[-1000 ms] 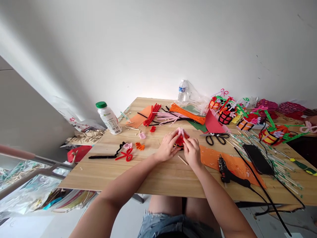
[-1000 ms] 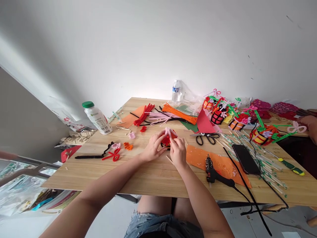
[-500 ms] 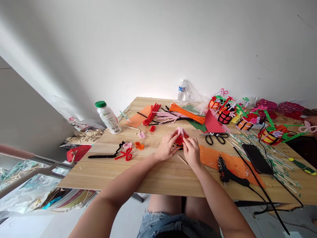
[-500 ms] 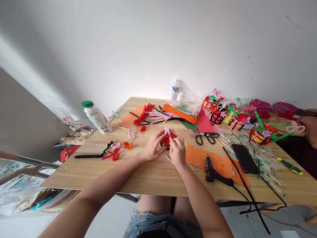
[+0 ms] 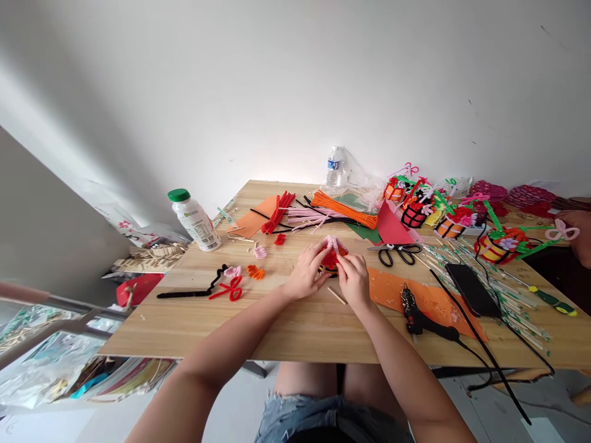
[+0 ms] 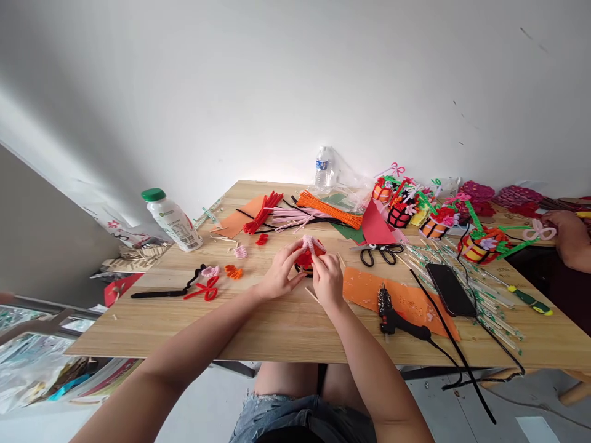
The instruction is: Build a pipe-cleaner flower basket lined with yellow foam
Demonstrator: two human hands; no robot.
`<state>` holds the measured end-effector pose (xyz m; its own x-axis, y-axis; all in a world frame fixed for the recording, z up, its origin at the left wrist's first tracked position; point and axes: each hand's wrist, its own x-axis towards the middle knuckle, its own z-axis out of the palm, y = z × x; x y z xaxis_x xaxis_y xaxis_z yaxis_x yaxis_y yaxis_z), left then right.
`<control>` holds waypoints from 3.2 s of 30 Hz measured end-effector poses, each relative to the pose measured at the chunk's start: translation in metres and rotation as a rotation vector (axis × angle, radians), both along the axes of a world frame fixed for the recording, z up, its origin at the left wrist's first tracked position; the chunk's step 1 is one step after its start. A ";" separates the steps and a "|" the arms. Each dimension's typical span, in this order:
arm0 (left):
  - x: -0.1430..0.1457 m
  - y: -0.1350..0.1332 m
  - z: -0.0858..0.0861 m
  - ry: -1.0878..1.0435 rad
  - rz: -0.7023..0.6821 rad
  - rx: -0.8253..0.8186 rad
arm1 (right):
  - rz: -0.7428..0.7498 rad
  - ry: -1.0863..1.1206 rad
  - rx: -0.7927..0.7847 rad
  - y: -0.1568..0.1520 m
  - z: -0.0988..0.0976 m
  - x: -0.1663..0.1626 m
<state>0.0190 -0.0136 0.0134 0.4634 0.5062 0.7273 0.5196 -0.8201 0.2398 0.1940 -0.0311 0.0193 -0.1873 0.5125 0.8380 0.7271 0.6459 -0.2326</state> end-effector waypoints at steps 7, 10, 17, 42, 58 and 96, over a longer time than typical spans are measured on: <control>0.000 -0.001 0.001 0.015 0.008 -0.019 | -0.009 -0.003 0.002 0.000 0.000 0.000; 0.000 -0.001 0.001 -0.006 0.008 0.001 | -0.001 0.011 0.004 0.000 0.000 -0.001; 0.001 -0.001 0.001 -0.027 0.011 -0.012 | -0.001 0.020 -0.012 0.001 -0.002 -0.001; 0.000 -0.003 0.002 -0.022 0.015 -0.025 | -0.016 -0.001 -0.055 -0.002 0.000 0.000; 0.000 -0.003 0.002 -0.015 0.014 -0.021 | -0.012 -0.002 -0.062 -0.003 0.002 -0.001; 0.001 -0.004 0.003 -0.009 0.026 -0.016 | -0.016 -0.002 -0.068 -0.004 0.003 -0.001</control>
